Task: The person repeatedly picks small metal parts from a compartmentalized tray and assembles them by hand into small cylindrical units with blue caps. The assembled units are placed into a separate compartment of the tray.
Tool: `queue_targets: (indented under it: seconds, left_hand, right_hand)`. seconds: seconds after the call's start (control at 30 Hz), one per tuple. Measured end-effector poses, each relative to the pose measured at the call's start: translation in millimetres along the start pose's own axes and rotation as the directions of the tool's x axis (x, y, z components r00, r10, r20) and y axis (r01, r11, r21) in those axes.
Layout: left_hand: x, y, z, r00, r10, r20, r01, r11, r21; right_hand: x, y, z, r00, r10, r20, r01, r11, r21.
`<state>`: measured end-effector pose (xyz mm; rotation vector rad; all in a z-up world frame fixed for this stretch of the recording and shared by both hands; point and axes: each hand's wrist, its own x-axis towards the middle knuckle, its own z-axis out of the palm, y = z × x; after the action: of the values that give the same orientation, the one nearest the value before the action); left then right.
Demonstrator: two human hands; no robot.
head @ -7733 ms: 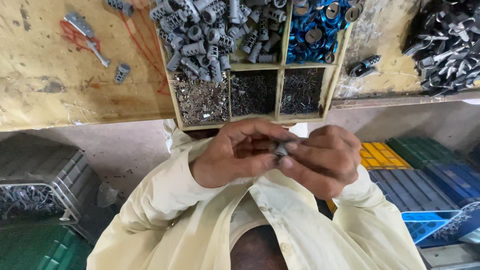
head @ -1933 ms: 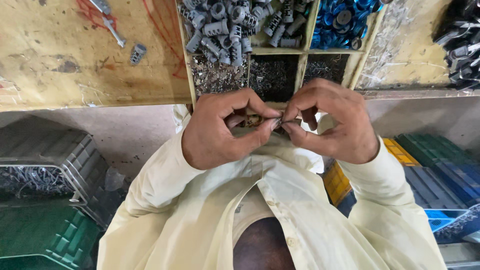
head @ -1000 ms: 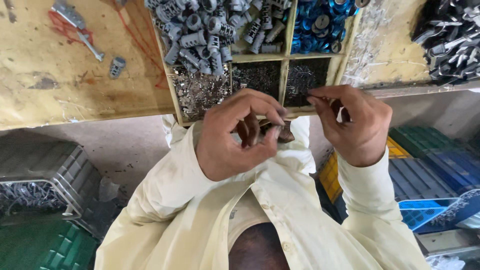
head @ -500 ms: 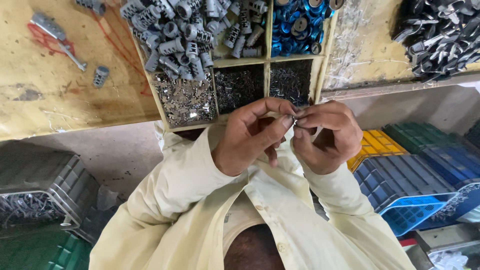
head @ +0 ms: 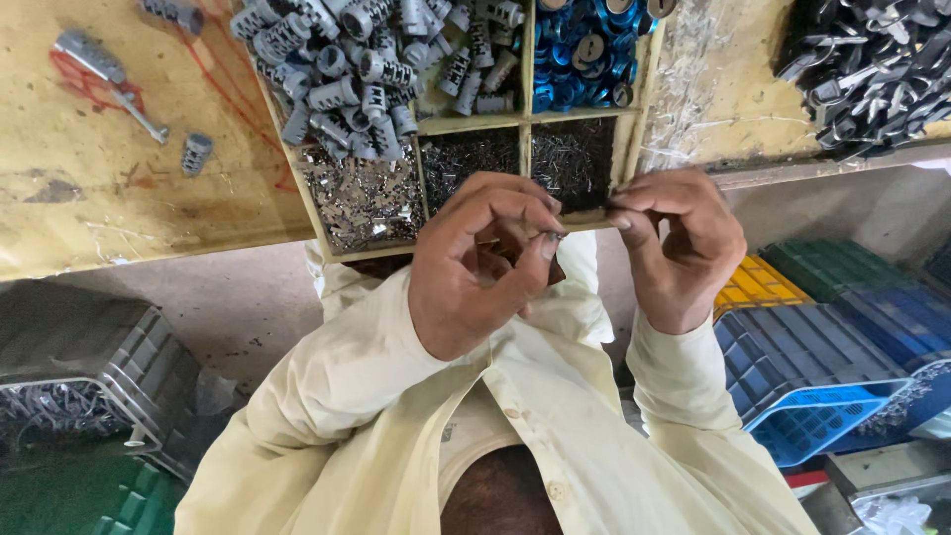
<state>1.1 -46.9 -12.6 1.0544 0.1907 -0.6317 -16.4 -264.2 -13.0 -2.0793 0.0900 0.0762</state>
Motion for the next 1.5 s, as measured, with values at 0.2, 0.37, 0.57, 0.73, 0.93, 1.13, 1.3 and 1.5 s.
queue_targets:
  seconds: [0.2, 0.37, 0.57, 0.73, 0.93, 1.13, 1.3, 1.5]
  left_hand:
    - [9.4, -15.6, 5.8, 0.947, -0.24, 0.213, 0.308, 0.868, -0.39]
    - [8.8, -17.8, 2.7, 0.958, -0.189, 0.218, 0.258, 0.897, -0.359]
    - [7.0, -13.7, 6.8, 0.99, -0.089, 0.106, 0.109, 0.973, -0.201]
    - [6.6, -14.0, 3.8, 0.989, -0.08, 0.125, 0.103, 0.976, -0.194]
    - [19.8, -14.0, 0.9, 0.933, -0.302, 0.194, 0.35, 0.885, -0.307]
    - [13.4, 3.4, 3.7, 1.0, -0.011, 0.011, 0.012, 0.998, -0.057]
    - [11.9, 3.8, 1.2, 1.0, -0.008, -0.01, 0.009, 0.998, 0.06]
    - [12.9, -22.3, 9.4, 0.922, -0.279, 0.268, 0.367, 0.85, -0.379]
  right_hand:
    - [-25.3, 12.6, 15.7, 0.996, -0.032, -0.083, 0.055, 0.953, 0.298]
    - [-28.0, 11.5, 22.1, 0.989, -0.054, -0.135, 0.088, 0.961, 0.264]
    - [-29.6, 1.5, 27.3, 0.988, 0.042, -0.145, 0.002, 0.958, 0.288]
    - [-21.3, 7.2, 26.2, 0.92, -0.348, -0.179, 0.342, 0.938, -0.062]
    - [-15.4, 2.9, 23.4, 0.975, -0.166, -0.149, 0.181, 0.979, 0.089]
    - [0.9, -1.5, 8.7, 0.956, -0.294, 0.003, 0.261, 0.845, -0.466]
    - [-1.0, 4.9, 3.2, 0.997, 0.041, -0.062, -0.037, 0.997, 0.063]
    - [-20.8, 10.8, 24.8, 0.944, -0.223, -0.245, 0.256, 0.96, 0.112]
